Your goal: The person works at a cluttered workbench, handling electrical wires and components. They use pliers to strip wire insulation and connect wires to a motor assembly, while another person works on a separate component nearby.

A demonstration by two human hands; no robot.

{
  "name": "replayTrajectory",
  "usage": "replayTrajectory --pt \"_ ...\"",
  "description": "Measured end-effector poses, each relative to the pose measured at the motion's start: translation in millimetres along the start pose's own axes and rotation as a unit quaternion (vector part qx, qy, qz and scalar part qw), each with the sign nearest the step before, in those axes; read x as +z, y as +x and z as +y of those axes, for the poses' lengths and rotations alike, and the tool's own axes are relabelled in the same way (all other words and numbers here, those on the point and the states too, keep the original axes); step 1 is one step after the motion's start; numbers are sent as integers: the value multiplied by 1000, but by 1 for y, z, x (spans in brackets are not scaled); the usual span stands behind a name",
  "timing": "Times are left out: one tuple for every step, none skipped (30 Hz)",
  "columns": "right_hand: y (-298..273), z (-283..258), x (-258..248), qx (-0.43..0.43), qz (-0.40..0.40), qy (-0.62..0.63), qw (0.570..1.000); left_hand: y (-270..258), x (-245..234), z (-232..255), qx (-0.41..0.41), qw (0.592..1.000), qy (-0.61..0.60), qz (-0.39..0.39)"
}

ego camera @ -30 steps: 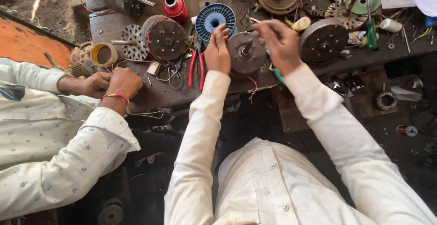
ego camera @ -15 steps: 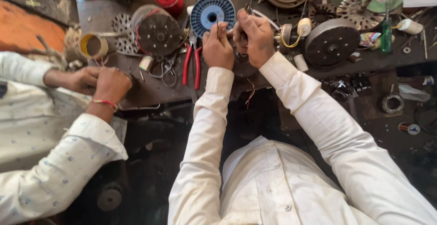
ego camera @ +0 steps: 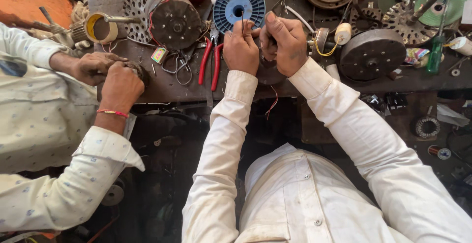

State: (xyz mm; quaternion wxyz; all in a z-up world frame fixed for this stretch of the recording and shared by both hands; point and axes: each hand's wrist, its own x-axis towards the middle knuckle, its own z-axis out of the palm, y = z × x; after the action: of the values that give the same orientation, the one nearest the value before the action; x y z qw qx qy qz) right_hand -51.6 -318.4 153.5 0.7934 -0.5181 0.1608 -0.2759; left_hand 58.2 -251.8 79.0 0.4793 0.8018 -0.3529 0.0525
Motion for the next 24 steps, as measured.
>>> replayTrajectory --pt "-1 1 -1 -1 -3 1 1000 0 -1 0 24 1000 0 8" --pt "0 0 -2 -7 -6 0 1000 1 -1 1 -2 1000 0 4" --pt "1 -1 -3 -4 -11 1 1000 1 -2 3 -28 1000 0 1" --pt "1 0 -3 2 -17 2 1000 0 -3 5 -56 998 0 -4" --pt "1 0 -3 8 -22 2 1000 0 -4 6 -54 999 -8 -5" --pt "1 0 -4 8 -22 1 1000 0 -3 6 -52 999 -16 -4" --pt "2 1 -4 7 -21 -1 1000 0 -3 5 -50 998 -24 -4" --pt "1 2 -5 8 -21 -3 1000 -2 -2 3 -46 999 -18 2" --pt "-2 4 -4 10 -7 -21 1000 -5 -1 1 -42 999 -11 9" --pt "0 5 -4 2 5 -42 999 -1 3 0 -31 999 -9 20" --pt "-1 5 -4 -5 18 -64 998 -4 4 -1 -17 999 10 30" --pt "0 5 -3 -18 18 -72 997 -2 5 -1 5 999 24 46" --pt "0 6 -1 -31 18 -81 996 -2 5 -1 8 998 24 53" --pt "1 7 1 -13 20 -47 999 -4 3 0 7 998 26 54" --pt "4 8 1 5 20 -14 1000 -1 4 2 -7 998 30 49" --pt "4 8 -1 5 13 -18 1000 -1 3 2 -25 998 35 42" --pt "5 8 -3 5 6 -23 1000 2 3 2 -36 998 30 36" --pt "3 10 -4 11 1 -25 1000 1 2 2 -50 998 28 27" --pt "3 12 -5 14 -3 -14 1000 2 1 1 -65 997 25 17" --pt "2 12 -7 20 -4 -2 1000 0 0 1 -65 997 21 20" --pt "2 11 -8 25 -6 9 1000 -1 -1 0 -65 997 17 23" --pt "4 10 -9 18 -10 4 1000 0 0 1 -66 997 12 25" --pt "7 9 -8 12 -13 -1 1000 3 2 1 -56 998 11 26" --pt "5 11 -6 11 -15 -3 1000 2 2 -1 -50 998 14 23"
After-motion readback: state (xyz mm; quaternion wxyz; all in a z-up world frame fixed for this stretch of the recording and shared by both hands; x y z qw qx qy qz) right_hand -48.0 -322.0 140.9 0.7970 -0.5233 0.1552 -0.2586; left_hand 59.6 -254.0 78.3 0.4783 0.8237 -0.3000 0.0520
